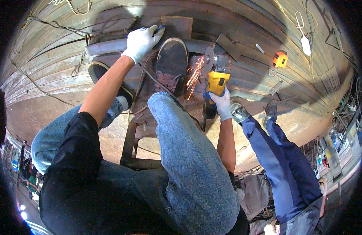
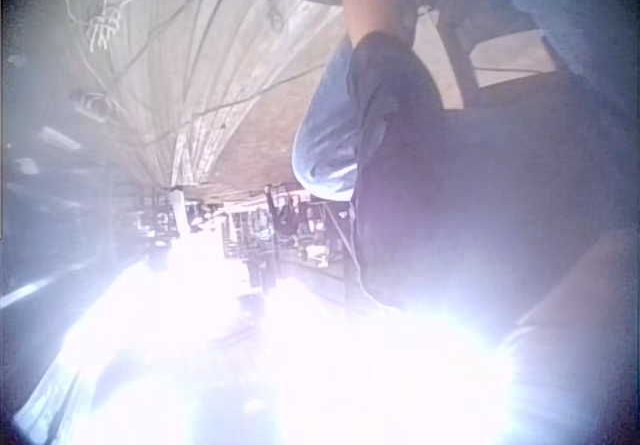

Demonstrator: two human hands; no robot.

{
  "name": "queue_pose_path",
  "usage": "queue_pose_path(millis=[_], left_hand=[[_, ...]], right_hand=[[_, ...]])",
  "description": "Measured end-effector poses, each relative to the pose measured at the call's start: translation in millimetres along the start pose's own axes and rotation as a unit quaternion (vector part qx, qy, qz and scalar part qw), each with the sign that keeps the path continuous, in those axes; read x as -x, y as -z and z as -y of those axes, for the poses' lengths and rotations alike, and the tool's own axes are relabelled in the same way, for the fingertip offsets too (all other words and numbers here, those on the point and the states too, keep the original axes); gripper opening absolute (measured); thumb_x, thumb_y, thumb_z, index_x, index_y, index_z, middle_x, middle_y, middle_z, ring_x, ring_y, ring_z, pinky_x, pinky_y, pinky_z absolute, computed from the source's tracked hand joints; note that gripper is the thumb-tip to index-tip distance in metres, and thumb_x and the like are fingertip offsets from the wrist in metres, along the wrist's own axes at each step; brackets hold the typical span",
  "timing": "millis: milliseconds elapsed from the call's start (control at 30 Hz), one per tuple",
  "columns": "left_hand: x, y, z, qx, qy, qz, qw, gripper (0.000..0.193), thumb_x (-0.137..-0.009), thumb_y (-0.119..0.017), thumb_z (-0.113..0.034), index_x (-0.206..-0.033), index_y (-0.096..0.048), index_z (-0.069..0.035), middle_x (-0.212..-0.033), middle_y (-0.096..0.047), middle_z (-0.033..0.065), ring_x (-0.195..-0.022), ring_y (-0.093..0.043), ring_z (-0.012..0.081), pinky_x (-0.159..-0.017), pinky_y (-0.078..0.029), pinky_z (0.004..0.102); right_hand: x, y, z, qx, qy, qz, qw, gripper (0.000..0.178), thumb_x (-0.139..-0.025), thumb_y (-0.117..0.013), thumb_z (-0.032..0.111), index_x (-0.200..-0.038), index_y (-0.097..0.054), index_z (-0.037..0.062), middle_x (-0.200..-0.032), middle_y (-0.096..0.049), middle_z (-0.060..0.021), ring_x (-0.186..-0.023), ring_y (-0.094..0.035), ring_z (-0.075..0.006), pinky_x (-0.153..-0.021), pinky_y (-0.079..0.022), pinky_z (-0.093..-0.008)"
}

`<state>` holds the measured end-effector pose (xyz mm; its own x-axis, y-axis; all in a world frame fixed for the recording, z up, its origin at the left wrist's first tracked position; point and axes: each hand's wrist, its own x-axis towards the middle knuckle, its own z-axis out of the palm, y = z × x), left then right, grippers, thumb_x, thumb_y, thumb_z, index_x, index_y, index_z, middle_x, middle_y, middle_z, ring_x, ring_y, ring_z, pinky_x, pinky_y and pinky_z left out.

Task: The person uses an angle grinder to cut a metal sheet while seated on the floor. They hold the sheet with one hand and operate the grinder with the other, producing sparks as the cut progresses.

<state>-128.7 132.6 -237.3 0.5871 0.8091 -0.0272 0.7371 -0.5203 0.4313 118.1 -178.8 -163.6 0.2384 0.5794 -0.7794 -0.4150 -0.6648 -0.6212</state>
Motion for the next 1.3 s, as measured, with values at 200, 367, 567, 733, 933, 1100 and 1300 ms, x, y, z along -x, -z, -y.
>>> queue_pose_path(millis=[200,367,567,733,933,1100,1300], left_hand=[[0,4,-1,-0.028,0.002,0.047,0.999,0.041,-0.097,-0.058,-0.05,-0.098,-0.078,-0.014,-0.074,-0.072,0.0136,-0.07,-0.072,0.0312,-0.061,-0.057,0.0434],[-1,7,-2,-0.026,-0.008,0.045,0.999,0.038,-0.097,-0.059,-0.048,-0.1,-0.078,-0.015,-0.073,-0.072,0.0128,-0.068,-0.072,0.0305,-0.059,-0.057,0.0434],[-2,8,-3,-0.002,-0.014,0.032,0.999,0.033,-0.097,-0.062,-0.044,-0.087,-0.076,-0.017,-0.066,-0.068,0.0136,-0.063,-0.069,0.0332,-0.056,-0.055,0.045],[-1,7,-3,-0.013,0.003,0.063,0.998,0.038,-0.098,-0.057,-0.047,-0.09,-0.076,-0.015,-0.071,-0.071,0.0123,-0.068,-0.071,0.0311,-0.058,-0.055,0.045],[-2,9,-5,-0.019,0.022,0.075,0.997,0.042,-0.1,-0.054,-0.051,-0.086,-0.076,-0.018,-0.068,-0.069,0.0145,-0.067,-0.07,0.0351,-0.059,-0.055,0.0477],[-4,8,-5,-0.009,0.054,0.086,0.995,0.045,-0.099,-0.054,-0.053,-0.086,-0.077,-0.016,-0.068,-0.07,0.0149,-0.067,-0.07,0.035,-0.06,-0.056,0.0476],[-1,2,-1,-0.016,0.029,0.063,0.997,0.042,-0.098,-0.057,-0.051,-0.088,-0.077,-0.016,-0.067,-0.069,0.014,-0.065,-0.07,0.0336,-0.056,-0.056,0.0465]], right_hand=[[-5,9,-12,0.036,0.021,-0.008,0.999,0.047,-0.082,-0.079,0.006,-0.125,-0.06,0.0033,-0.107,-0.071,-0.0072,-0.091,-0.071,-0.0179,-0.084,-0.057,-0.0335],[-13,13,-19,0.104,0.017,-0.052,0.993,0.048,-0.081,-0.082,0.009,-0.124,-0.062,0.0047,-0.108,-0.071,-0.0052,-0.093,-0.069,-0.0159,-0.085,-0.056,-0.0313],[-14,1,-8,0.018,0.031,-0.06,0.998,0.046,-0.082,-0.081,0.002,-0.124,-0.062,0.0045,-0.107,-0.071,-0.0044,-0.091,-0.069,-0.016,-0.085,-0.056,-0.0313],[-21,1,-2,0.085,-0.027,-0.062,0.994,0.046,-0.083,-0.078,-0.001,-0.125,-0.061,0.0051,-0.105,-0.071,-0.0047,-0.091,-0.07,-0.0168,-0.079,-0.059,-0.0317],[-24,1,-10,-0.002,0.031,-0.042,0.999,0.047,-0.083,-0.079,-0.003,-0.126,-0.06,0.0049,-0.107,-0.069,-0.0071,-0.089,-0.07,-0.0189,-0.081,-0.062,-0.0334],[-29,8,-15,0.063,-0.004,-0.05,0.997,0.049,-0.084,-0.079,-0.003,-0.128,-0.058,0.0038,-0.11,-0.069,-0.0051,-0.091,-0.069,-0.0151,-0.081,-0.059,-0.031],[-38,8,-16,0.083,0.022,-0.069,0.994,0.048,-0.084,-0.078,-0.002,-0.128,-0.058,0.0031,-0.111,-0.069,-0.0038,-0.092,-0.068,-0.0145,-0.081,-0.058,-0.031]])
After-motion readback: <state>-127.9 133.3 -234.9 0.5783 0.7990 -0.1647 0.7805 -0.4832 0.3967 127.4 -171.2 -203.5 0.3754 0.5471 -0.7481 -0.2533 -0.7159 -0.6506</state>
